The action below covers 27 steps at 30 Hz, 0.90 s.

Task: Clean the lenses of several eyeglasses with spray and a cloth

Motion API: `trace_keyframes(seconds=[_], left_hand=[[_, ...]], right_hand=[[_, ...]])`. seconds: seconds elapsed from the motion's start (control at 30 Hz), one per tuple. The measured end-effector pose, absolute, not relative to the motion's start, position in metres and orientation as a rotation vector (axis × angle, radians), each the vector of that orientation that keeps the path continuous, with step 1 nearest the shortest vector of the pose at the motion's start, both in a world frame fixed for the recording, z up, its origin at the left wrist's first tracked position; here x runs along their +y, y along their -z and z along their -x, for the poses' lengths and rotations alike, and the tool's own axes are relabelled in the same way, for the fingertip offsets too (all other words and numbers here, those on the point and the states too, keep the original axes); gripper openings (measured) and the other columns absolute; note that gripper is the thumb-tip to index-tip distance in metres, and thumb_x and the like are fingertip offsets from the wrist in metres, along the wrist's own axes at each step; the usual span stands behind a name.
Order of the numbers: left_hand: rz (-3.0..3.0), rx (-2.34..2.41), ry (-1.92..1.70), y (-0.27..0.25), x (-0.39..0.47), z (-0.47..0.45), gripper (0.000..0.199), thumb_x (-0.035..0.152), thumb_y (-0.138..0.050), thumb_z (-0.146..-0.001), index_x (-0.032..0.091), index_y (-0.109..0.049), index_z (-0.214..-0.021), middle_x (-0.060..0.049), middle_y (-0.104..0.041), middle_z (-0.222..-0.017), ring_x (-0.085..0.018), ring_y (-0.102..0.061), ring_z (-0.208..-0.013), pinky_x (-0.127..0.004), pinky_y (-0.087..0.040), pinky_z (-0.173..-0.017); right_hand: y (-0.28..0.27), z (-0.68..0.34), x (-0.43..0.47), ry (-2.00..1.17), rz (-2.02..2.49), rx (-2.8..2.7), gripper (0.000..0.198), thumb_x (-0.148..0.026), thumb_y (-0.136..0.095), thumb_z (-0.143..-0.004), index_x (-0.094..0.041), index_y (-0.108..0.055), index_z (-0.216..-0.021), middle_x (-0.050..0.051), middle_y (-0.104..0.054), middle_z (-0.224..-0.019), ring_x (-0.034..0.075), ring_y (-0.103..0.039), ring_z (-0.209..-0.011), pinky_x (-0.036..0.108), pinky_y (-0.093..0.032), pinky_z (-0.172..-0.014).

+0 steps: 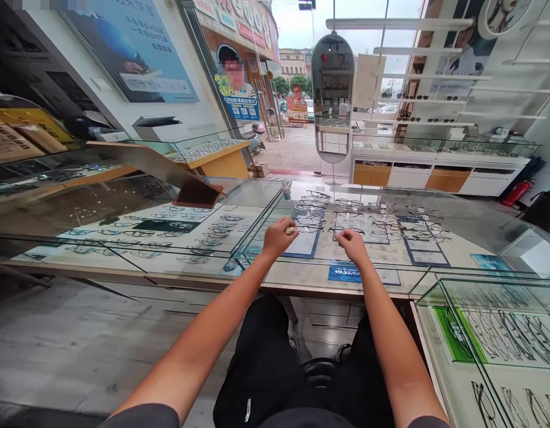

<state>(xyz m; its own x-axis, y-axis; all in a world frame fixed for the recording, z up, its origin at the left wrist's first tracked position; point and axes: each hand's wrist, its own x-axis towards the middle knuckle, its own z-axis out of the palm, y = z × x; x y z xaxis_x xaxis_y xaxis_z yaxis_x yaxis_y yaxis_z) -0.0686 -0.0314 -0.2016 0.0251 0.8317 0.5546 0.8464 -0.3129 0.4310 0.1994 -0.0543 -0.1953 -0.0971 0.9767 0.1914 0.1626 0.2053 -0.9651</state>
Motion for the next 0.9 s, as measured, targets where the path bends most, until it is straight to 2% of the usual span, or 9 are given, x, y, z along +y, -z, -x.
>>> trace_keyframes(seconds=[0.3, 0.7, 0.77, 0.9], left_hand=[[2.181, -1.800, 1.240, 0.205, -0.029, 0.071, 0.007, 0.016, -0.063, -0.081, 0.019, -0.068, -0.080, -0.006, -0.072, -0.088, -0.020, -0.064, -0.078, -0.029, -0.041, -0.067], [2.199, -1.698, 1.275, 0.210, -0.031, 0.073, 0.009, 0.015, -0.062, -0.082, 0.020, -0.070, -0.080, -0.005, -0.075, -0.088, -0.019, -0.067, -0.079, -0.027, -0.044, -0.068], [2.209, -1.688, 1.271, 0.210, -0.033, 0.072, 0.010, 0.015, -0.062, -0.082, 0.020, -0.070, -0.080, -0.005, -0.075, -0.088, -0.019, -0.068, -0.080, -0.027, -0.045, -0.069], [2.253, -1.666, 1.240, 0.211, -0.041, 0.071, 0.012, 0.015, -0.060, -0.085, 0.020, -0.071, -0.083, -0.004, -0.076, -0.091, -0.019, -0.069, -0.085, -0.026, -0.046, -0.072]], right_hand=[[0.197, -0.200, -0.055, -1.037, 1.144, -1.503, 0.039, -0.057, -0.071, -0.073, -0.023, -0.057, -0.065, -0.003, -0.053, -0.057, 0.014, -0.044, -0.058, 0.032, -0.036, -0.062], [0.202, -0.195, -0.058, -1.006, 1.175, -1.563, 0.039, -0.058, -0.069, -0.075, -0.023, -0.055, -0.065, -0.002, -0.051, -0.058, 0.015, -0.044, -0.059, 0.031, -0.034, -0.060], [0.201, -0.194, -0.058, -0.997, 1.179, -1.576, 0.041, -0.058, -0.070, -0.074, -0.024, -0.050, -0.062, -0.004, -0.045, -0.057, 0.014, -0.039, -0.058, 0.030, -0.031, -0.059], [0.199, -0.193, -0.061, -1.014, 1.180, -1.624, 0.059, -0.060, -0.069, -0.075, -0.026, -0.027, -0.052, -0.008, -0.023, -0.052, 0.010, -0.021, -0.054, 0.030, -0.019, -0.055]])
